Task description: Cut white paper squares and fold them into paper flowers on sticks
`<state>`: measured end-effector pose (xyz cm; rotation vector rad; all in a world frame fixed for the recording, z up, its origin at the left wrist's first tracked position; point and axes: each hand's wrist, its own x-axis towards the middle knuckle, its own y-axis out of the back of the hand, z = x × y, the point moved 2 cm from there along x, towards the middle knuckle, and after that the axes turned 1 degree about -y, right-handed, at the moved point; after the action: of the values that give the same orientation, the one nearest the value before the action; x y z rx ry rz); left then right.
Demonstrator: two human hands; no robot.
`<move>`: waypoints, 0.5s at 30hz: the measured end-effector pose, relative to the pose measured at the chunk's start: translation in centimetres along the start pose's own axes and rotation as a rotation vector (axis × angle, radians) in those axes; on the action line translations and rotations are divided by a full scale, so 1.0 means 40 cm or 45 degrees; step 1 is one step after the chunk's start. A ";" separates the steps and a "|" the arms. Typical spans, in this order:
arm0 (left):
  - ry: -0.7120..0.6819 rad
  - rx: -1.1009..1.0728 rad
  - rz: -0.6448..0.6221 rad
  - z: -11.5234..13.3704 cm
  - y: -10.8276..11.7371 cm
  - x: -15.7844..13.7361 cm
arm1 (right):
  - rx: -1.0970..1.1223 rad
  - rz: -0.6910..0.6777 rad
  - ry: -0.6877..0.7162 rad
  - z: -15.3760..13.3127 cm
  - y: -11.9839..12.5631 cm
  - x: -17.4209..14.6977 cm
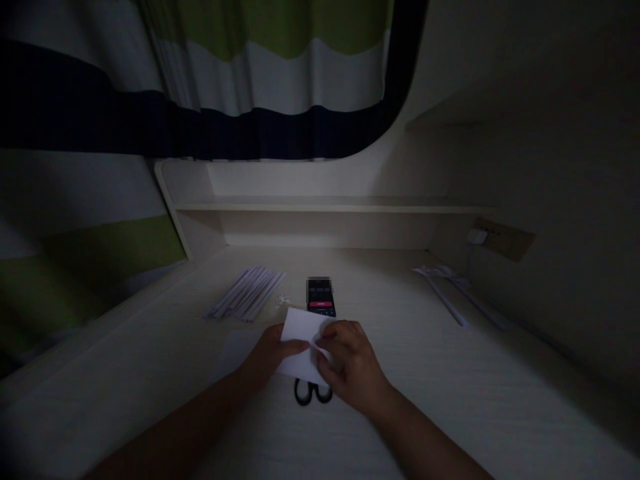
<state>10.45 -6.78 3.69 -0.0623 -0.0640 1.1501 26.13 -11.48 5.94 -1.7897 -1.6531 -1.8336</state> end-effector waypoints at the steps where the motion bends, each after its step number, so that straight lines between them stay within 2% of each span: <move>1: 0.003 0.020 0.014 -0.002 0.002 0.002 | 0.070 0.060 -0.132 0.006 0.001 0.000; 4: -0.010 0.089 0.049 -0.009 0.007 0.005 | 0.336 0.172 -0.650 0.031 -0.004 0.004; 7: -0.043 0.194 0.042 -0.013 0.006 0.004 | 0.696 0.086 -1.082 0.048 -0.026 0.006; 9: -0.057 0.266 0.021 -0.013 0.002 0.002 | 0.948 -0.046 -1.203 0.048 -0.045 0.004; 11: -0.085 0.326 -0.006 -0.010 -0.004 0.000 | 1.162 -0.138 -1.232 0.044 -0.063 -0.001; 15: -0.171 0.420 -0.026 -0.001 -0.010 -0.003 | 1.369 -0.192 -1.279 0.037 -0.084 -0.017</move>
<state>10.76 -7.07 3.69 0.3079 0.0069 1.1307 24.99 -9.47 3.04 -1.9962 -2.3266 0.2673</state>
